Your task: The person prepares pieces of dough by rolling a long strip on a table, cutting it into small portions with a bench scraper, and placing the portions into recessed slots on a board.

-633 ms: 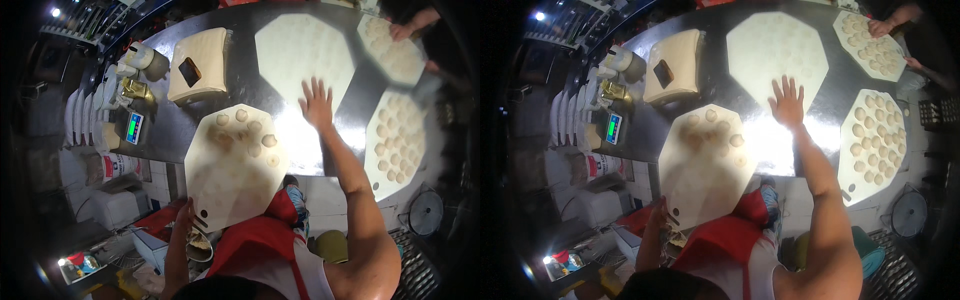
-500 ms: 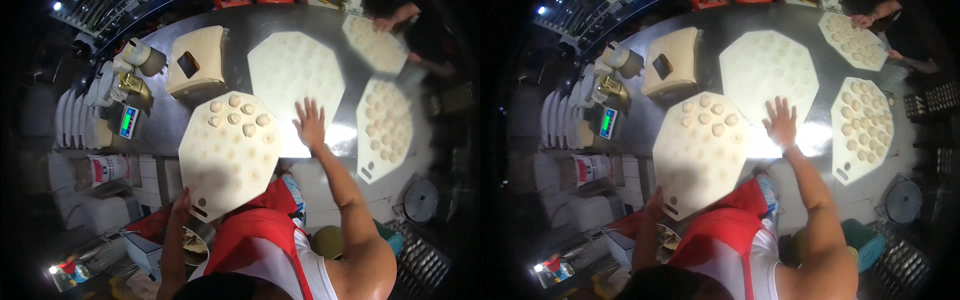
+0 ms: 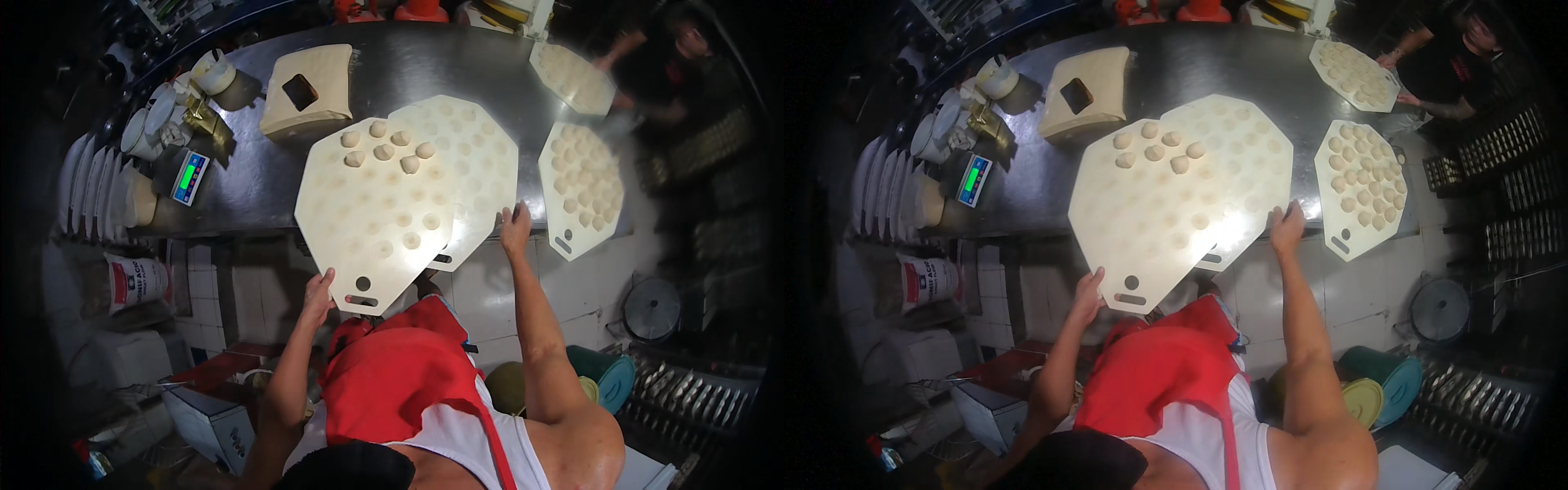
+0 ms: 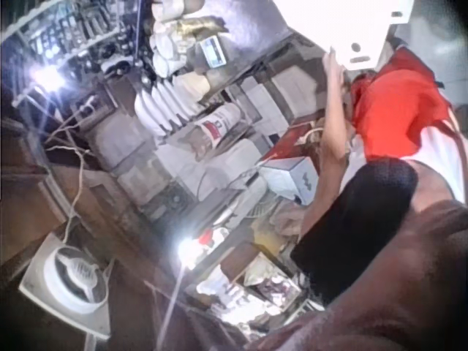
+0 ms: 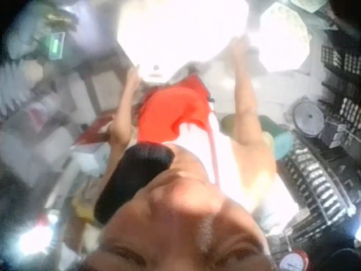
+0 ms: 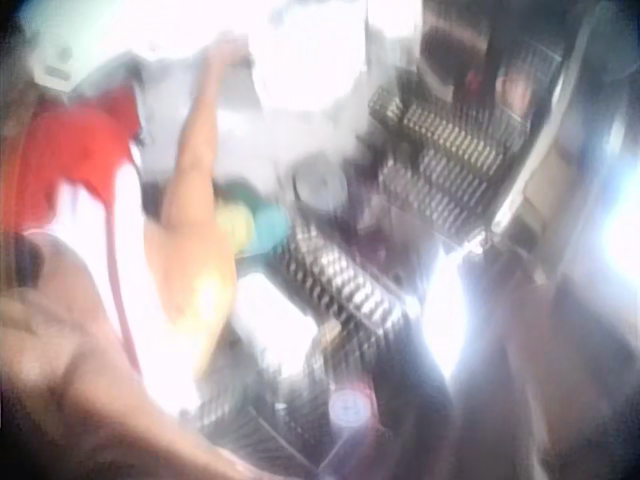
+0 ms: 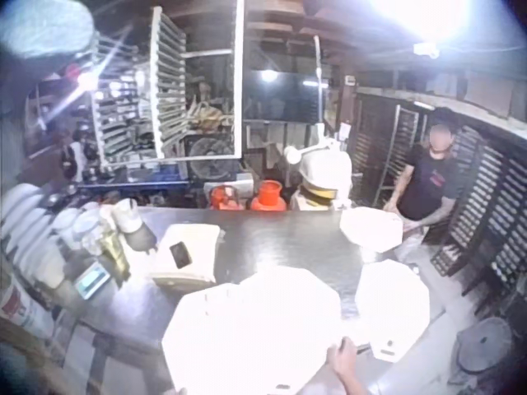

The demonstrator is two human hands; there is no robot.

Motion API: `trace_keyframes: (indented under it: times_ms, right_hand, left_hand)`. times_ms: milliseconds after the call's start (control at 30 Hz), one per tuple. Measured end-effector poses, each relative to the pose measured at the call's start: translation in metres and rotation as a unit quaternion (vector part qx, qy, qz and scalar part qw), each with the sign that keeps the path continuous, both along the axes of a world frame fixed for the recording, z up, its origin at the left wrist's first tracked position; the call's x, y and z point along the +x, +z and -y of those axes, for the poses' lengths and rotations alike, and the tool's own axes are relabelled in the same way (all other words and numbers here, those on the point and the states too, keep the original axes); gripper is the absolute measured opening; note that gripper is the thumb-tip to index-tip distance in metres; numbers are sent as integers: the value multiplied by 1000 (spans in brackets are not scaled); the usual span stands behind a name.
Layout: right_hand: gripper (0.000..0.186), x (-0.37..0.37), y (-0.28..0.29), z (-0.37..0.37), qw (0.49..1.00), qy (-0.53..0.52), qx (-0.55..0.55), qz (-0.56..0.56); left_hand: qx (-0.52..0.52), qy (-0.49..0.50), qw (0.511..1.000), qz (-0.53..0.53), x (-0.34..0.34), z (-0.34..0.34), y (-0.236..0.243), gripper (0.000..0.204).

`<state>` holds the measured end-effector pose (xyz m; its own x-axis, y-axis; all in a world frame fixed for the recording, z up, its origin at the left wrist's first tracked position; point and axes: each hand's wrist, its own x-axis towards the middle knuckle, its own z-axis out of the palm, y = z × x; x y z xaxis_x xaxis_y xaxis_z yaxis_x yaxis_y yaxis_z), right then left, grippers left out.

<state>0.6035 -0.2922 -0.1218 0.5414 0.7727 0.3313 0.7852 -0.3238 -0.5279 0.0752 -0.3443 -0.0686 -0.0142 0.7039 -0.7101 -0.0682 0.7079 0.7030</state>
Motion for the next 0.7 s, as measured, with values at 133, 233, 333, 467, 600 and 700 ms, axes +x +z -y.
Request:
trace_keyframes:
  times_ms: [133, 233, 333, 467, 600, 700]
  right_hand:
    - [69, 23, 5, -35, 979, -30, -11, -203]
    - [69, 32, 9, -51, 975, -42, -36, -214]
    - [66, 39, 8, -58, 974, -50, -32, -219]
    - [65, 62, 14, -63, 963, -30, -82, -254]
    - [56, 52, 20, -95, 974, -17, -72, -214]
    - [46, 53, 16, -139, 981, -7, -54, -185]
  left_hand:
    - [14, -32, 999, 24, 33, -40, 3, 47]
    - [-9, -86, 996, 7, 67, -76, 8, 45]
    - [0, -67, 998, 14, 94, -106, 0, 39]
    - [-9, -356, 899, -254, 114, -151, 8, 45]
    - [284, -254, 823, -422, 116, -212, -14, 36]
    - [328, -220, 819, -416, 137, -266, -33, 28]
